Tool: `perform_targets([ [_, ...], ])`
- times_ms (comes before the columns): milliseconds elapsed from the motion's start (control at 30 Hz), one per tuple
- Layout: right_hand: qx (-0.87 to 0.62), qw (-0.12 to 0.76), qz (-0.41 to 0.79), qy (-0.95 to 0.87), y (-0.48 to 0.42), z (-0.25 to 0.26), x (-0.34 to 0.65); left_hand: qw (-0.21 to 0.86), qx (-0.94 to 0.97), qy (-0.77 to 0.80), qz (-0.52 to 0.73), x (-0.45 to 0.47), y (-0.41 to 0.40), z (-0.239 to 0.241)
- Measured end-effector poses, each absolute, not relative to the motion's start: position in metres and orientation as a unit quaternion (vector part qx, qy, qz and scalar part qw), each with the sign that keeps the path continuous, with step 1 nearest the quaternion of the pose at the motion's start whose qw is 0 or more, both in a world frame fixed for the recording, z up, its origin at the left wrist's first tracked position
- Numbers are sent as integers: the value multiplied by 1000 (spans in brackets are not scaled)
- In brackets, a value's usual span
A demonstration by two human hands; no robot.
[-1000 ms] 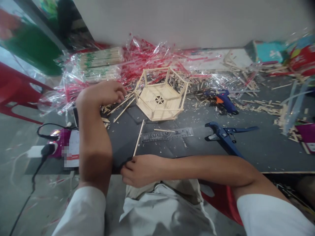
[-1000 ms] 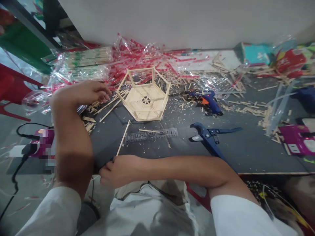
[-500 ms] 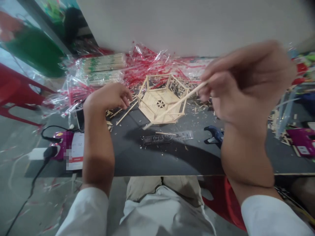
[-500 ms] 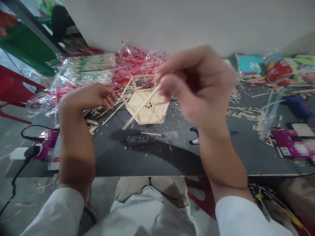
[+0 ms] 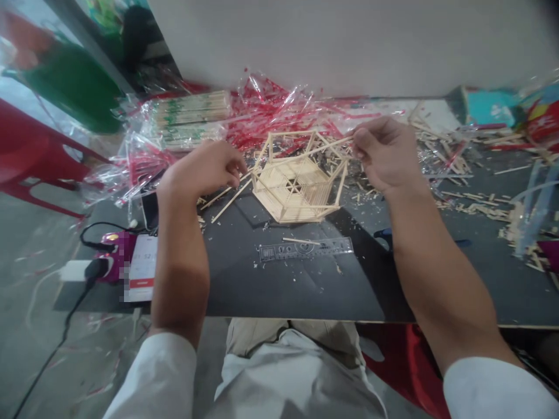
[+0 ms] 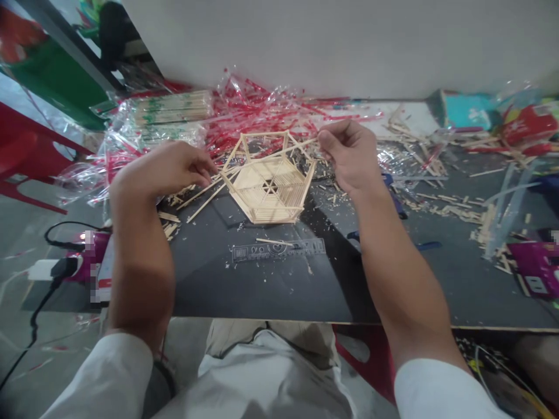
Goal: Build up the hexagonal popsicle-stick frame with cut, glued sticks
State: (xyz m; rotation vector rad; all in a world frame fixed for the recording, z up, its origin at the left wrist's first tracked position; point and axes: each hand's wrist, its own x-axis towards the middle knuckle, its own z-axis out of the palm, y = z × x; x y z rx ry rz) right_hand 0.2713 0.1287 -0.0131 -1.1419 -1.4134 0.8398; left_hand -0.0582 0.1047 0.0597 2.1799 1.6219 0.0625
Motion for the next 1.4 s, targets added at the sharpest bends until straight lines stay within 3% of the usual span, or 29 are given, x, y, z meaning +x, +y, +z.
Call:
perform_targets([
  [300, -526, 507, 358, -581, 120, -13, 265, 187, 800, 570, 17, -51, 100, 62],
  [733, -446, 586, 434, -519, 135, -32, 269, 126, 813, 568, -16, -39, 91, 79],
  [1400, -508, 446, 461, -574, 128, -16, 288, 106, 837, 537, 2, -40, 97, 74],
])
